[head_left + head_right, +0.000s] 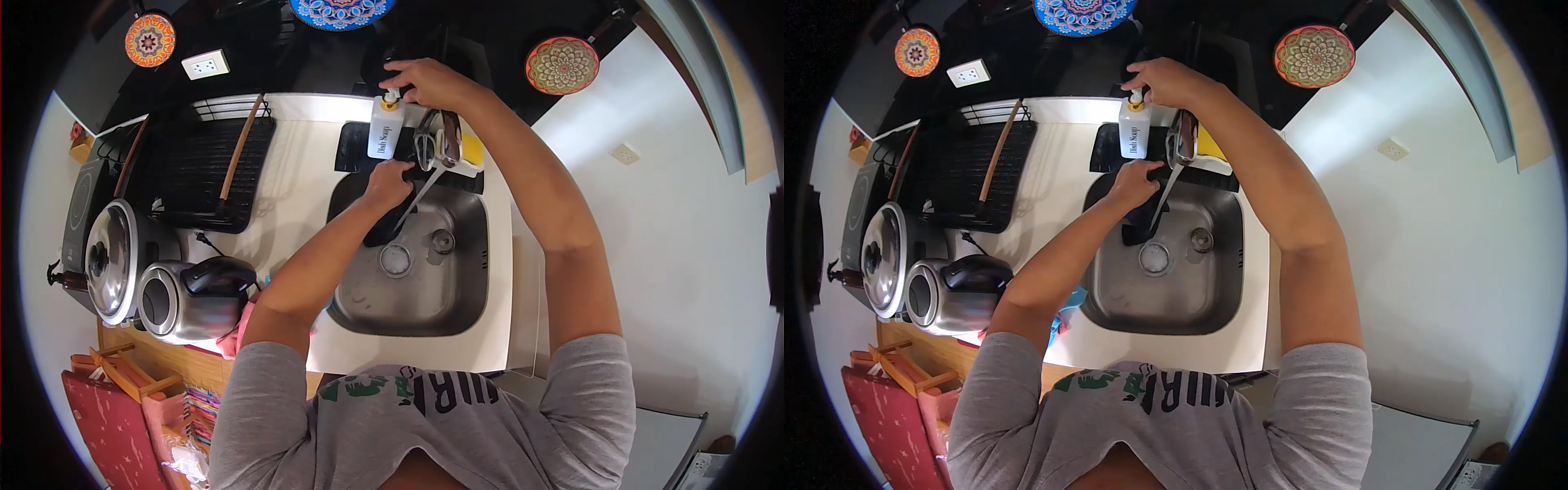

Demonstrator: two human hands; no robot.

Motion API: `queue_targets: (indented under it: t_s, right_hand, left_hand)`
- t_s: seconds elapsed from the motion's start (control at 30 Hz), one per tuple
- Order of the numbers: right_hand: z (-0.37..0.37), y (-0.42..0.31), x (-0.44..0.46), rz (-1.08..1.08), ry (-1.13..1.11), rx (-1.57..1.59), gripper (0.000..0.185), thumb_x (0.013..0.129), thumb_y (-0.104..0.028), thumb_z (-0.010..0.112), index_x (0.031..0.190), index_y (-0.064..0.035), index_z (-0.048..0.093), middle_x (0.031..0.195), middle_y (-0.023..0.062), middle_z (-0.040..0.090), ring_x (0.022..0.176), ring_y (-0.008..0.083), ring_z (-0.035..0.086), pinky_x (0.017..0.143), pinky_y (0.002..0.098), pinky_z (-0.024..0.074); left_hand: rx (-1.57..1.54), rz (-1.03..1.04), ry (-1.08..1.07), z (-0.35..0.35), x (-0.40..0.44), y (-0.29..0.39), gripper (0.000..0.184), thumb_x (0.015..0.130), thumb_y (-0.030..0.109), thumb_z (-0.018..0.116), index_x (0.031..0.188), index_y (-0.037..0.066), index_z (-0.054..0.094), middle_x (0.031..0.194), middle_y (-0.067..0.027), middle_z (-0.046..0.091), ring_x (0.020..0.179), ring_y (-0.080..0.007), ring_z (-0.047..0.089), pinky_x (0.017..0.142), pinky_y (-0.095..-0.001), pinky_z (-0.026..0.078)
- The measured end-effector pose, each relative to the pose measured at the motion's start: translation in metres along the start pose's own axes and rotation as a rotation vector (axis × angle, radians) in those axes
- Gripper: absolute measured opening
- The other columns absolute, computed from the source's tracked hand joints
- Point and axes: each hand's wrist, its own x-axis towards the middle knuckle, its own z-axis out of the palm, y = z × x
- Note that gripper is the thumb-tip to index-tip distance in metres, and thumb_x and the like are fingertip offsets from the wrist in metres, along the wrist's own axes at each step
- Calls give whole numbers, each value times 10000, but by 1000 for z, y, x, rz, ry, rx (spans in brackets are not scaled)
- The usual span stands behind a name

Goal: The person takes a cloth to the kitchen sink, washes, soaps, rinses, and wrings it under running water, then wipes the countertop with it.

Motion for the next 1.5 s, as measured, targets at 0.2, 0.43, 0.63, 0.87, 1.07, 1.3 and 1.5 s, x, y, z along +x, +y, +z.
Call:
queue_targets:
  t_s: [0.2, 0.43, 0.63, 0.87, 1.07, 1.3, 1.5]
  right_hand:
    - [6, 8, 14, -8, -77, 29, 319, 761, -17, 639, 1071, -90, 660, 1211, 119, 577, 1006, 291, 609, 880, 335, 484]
    - [11, 7, 11, 36, 2, 91, 265, 787, -58, 637, 1051, -63, 661, 1162, 140, 604, 997, 292, 615, 886, 326, 481]
    - [14, 6, 10, 57, 27, 96, 237, 800, -84, 633, 1033, -58, 669, 1151, 150, 609, 1006, 296, 612, 894, 331, 476]
    - [14, 11, -9, -35, 297, 26, 391, 811, -112, 645, 1196, -84, 584, 1144, 147, 615, 991, 264, 626, 881, 316, 481]
    - [42, -9, -114, 362, 1186, 833, 176, 879, -116, 557, 948, 20, 644, 817, 83, 635, 740, 126, 592, 684, 239, 472]
    - [213, -39, -150, 674, 822, 1521, 271, 902, -200, 477, 1048, -4, 592, 946, 50, 625, 808, 138, 582, 700, 249, 460]
    - [230, -51, -156, 577, 217, 1592, 293, 873, -140, 551, 1138, -16, 568, 1043, 45, 614, 914, 158, 578, 847, 283, 451]
  left_hand:
    - [63, 50, 53, 11, 0, -6, 453, 694, 141, 661, 1143, 90, 625, 1034, -162, 603, 977, -323, 580, 888, -387, 454]
    - [26, 98, -16, 30, -2, -4, 371, 692, 144, 658, 1059, 101, 671, 955, -163, 583, 954, -333, 563, 856, -407, 451]
    - [32, 116, 11, 36, -1, 1, 308, 667, 170, 629, 956, 92, 704, 893, -169, 617, 898, -341, 594, 811, -399, 476]
    - [-5, 42, -120, 4, -8, 18, 310, 650, 209, 675, 929, 76, 706, 803, -163, 673, 732, -272, 658, 728, -341, 516]
    - [-198, 112, -57, -6, -6, 20, 281, 684, 71, 661, 961, 78, 706, 869, -141, 674, 732, -178, 655, 689, -287, 501]
    - [-582, 97, -162, -23, -21, 37, 356, 718, -40, 611, 1059, 42, 671, 973, -62, 613, 833, -115, 581, 764, -234, 463]
    - [-833, -24, -161, -53, -44, 61, 566, 704, -133, 525, 1228, 75, 578, 1036, -42, 561, 916, -97, 530, 801, -199, 433]
